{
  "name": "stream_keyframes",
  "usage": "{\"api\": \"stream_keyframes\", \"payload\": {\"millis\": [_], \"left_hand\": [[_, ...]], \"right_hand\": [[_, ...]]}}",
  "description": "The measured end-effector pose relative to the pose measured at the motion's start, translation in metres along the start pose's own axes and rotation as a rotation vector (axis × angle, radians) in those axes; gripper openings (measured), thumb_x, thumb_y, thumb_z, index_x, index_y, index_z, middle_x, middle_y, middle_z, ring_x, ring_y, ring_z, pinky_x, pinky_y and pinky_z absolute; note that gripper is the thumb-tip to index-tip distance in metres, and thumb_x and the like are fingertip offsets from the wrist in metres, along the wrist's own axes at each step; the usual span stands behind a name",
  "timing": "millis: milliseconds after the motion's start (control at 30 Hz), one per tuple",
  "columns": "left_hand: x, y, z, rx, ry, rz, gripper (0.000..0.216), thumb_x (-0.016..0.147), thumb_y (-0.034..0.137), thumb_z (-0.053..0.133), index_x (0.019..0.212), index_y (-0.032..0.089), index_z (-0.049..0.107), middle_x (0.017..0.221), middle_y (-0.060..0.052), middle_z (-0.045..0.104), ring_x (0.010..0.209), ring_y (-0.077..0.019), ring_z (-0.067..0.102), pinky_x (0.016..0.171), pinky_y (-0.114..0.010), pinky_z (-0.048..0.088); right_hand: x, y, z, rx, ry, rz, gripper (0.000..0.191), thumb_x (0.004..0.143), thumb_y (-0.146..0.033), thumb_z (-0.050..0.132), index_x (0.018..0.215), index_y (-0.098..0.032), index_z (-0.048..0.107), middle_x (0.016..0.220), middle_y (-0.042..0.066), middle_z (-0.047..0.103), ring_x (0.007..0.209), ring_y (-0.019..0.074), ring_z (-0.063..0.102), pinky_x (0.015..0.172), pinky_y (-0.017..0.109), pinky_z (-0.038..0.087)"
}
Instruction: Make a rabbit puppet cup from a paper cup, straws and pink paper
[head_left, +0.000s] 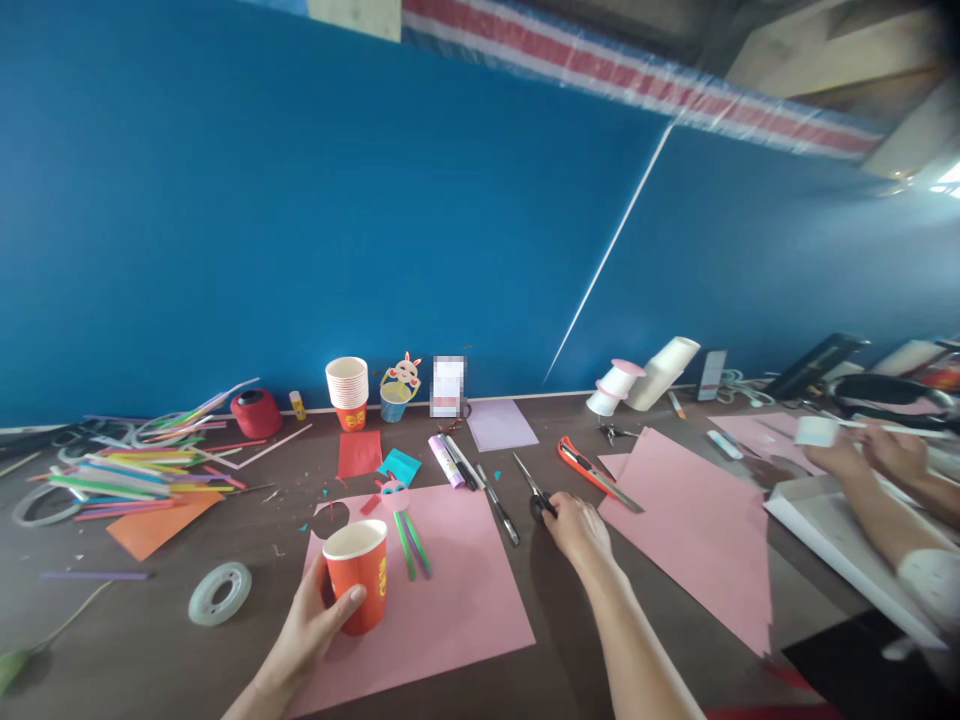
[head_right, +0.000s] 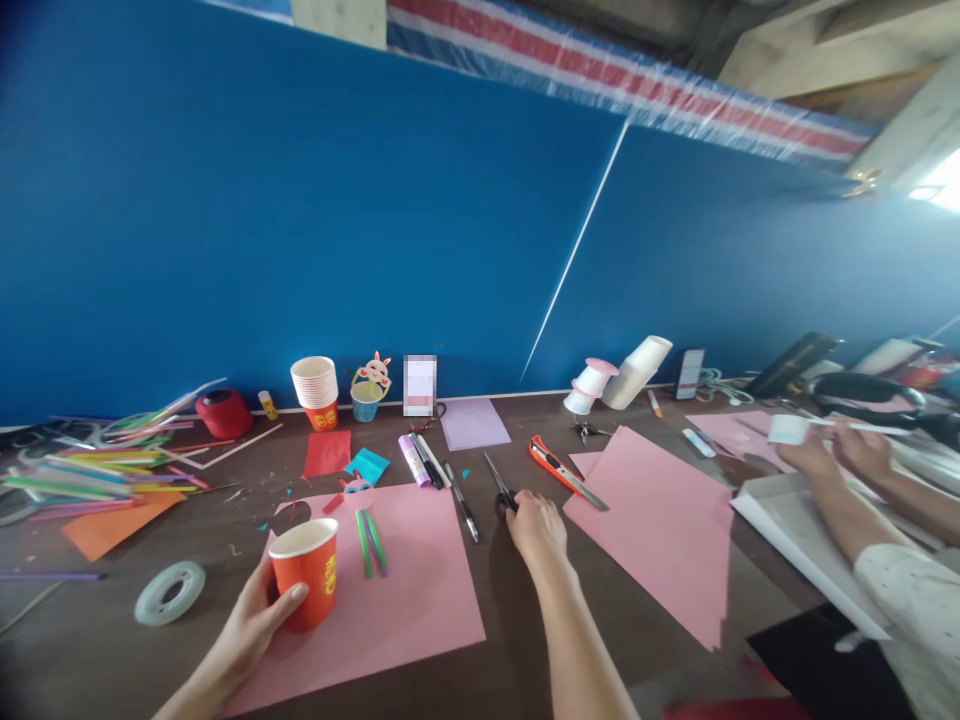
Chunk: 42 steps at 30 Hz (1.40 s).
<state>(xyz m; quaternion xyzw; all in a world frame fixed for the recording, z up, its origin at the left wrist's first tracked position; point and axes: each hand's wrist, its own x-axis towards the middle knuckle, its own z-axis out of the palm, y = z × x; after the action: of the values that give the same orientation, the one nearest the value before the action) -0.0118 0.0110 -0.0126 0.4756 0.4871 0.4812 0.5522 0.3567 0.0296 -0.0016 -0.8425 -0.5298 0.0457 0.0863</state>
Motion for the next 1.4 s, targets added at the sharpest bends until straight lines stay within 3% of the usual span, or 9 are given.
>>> {"api": "stream_keyframes", "payload": {"millis": [167, 300, 367, 433, 500, 633, 800, 1033, 1400], "left_hand": [[0.003, -0.01, -0.007, -0.168, 0.056, -0.04, 0.059, 0.06, 0.04, 0.072, 0.11, 0.014, 0.053, 0.099, -0.009, 0.067, 0.096, -0.0298, 0.059, 0.079, -0.034, 0.051], [0.013, 0.01, -0.014, -0.523, 0.178, -0.151, 0.047, 0.071, 0.04, 0.063, 0.11, 0.016, 0.054, 0.093, -0.008, 0.069, 0.088, -0.0256, 0.064, 0.075, -0.035, 0.053], [0.021, 0.028, -0.017, -0.674, 0.224, -0.178, 0.037, 0.077, 0.034, 0.057, 0.109, 0.014, 0.055, 0.094, -0.009, 0.069, 0.086, -0.023, 0.065, 0.076, -0.034, 0.053], [0.027, 0.044, -0.017, -0.767, 0.201, -0.229, 0.034, 0.082, 0.031, 0.051, 0.11, 0.012, 0.054, 0.097, -0.012, 0.067, 0.089, -0.0229, 0.064, 0.077, -0.033, 0.054], [0.032, 0.054, -0.014, -0.829, 0.227, -0.257, 0.034, 0.082, 0.031, 0.051, 0.112, 0.013, 0.052, 0.097, -0.011, 0.067, 0.087, -0.0228, 0.065, 0.075, -0.035, 0.054], [0.032, 0.058, -0.005, -0.863, 0.244, -0.298, 0.033, 0.082, 0.03, 0.053, 0.11, 0.013, 0.053, 0.094, -0.011, 0.067, 0.08, -0.0213, 0.066, 0.07, -0.034, 0.056], [0.026, 0.066, 0.007, -0.866, 0.235, -0.303, 0.029, 0.082, 0.027, 0.052, 0.107, 0.012, 0.055, 0.09, -0.011, 0.068, 0.078, -0.0215, 0.067, 0.065, -0.031, 0.057], [0.023, 0.082, 0.017, -0.816, 0.252, -0.283, 0.021, 0.081, 0.026, 0.055, 0.092, 0.01, 0.059, 0.081, -0.01, 0.07, 0.069, -0.018, 0.068, 0.064, -0.029, 0.057], [0.024, 0.071, 0.016, -0.736, 0.326, -0.227, 0.016, 0.077, 0.024, 0.061, 0.083, 0.01, 0.061, 0.077, -0.007, 0.069, 0.063, -0.0167, 0.066, 0.059, -0.03, 0.057]], "right_hand": [[-0.007, -0.003, -0.009, 0.117, -0.063, 0.075, 0.01, 0.067, -0.026, 0.058, 0.07, -0.018, 0.062, 0.074, 0.011, 0.066, 0.074, 0.0279, 0.062, 0.059, 0.031, 0.04], [-0.037, -0.021, -0.022, 0.376, -0.138, 0.015, 0.02, 0.075, -0.032, 0.048, 0.083, -0.02, 0.061, 0.079, 0.005, 0.067, 0.059, 0.016, 0.062, 0.05, 0.023, 0.041], [-0.062, -0.04, -0.026, 0.898, -0.288, 0.013, 0.025, 0.073, -0.035, 0.049, 0.087, -0.017, 0.058, 0.076, 0.006, 0.066, 0.05, 0.0138, 0.058, 0.043, 0.023, 0.039], [-0.091, -0.063, -0.025, 1.215, -0.459, -0.04, 0.026, 0.068, -0.035, 0.056, 0.085, -0.016, 0.057, 0.071, 0.004, 0.064, 0.047, 0.0108, 0.053, 0.043, 0.022, 0.04], [-0.117, -0.087, -0.02, 1.334, -0.638, -0.025, 0.025, 0.064, -0.033, 0.064, 0.078, -0.015, 0.056, 0.063, 0.001, 0.061, 0.043, 0.008, 0.047, 0.039, 0.018, 0.037], [-0.149, -0.121, -0.002, 1.359, -0.919, 0.0, 0.034, 0.059, -0.039, 0.069, 0.074, -0.013, 0.052, 0.048, 0.0, 0.059, 0.031, 0.0049, 0.038, 0.03, 0.016, 0.03], [-0.152, -0.135, 0.001, 1.308, -0.948, 0.004, 0.029, 0.064, -0.036, 0.064, 0.073, -0.012, 0.053, 0.046, -0.002, 0.059, 0.027, 0.0031, 0.036, 0.027, 0.014, 0.025], [-0.15, -0.142, -0.002, 1.283, -0.886, 0.003, 0.024, 0.065, -0.034, 0.061, 0.069, -0.012, 0.053, 0.043, -0.003, 0.057, 0.025, 0.002, 0.032, 0.026, 0.014, 0.019], [-0.153, -0.144, -0.001, 1.251, -0.79, -0.039, 0.024, 0.068, -0.035, 0.062, 0.068, -0.012, 0.053, 0.046, -0.002, 0.057, 0.028, 0.0022, 0.031, 0.028, 0.015, 0.019]]}}
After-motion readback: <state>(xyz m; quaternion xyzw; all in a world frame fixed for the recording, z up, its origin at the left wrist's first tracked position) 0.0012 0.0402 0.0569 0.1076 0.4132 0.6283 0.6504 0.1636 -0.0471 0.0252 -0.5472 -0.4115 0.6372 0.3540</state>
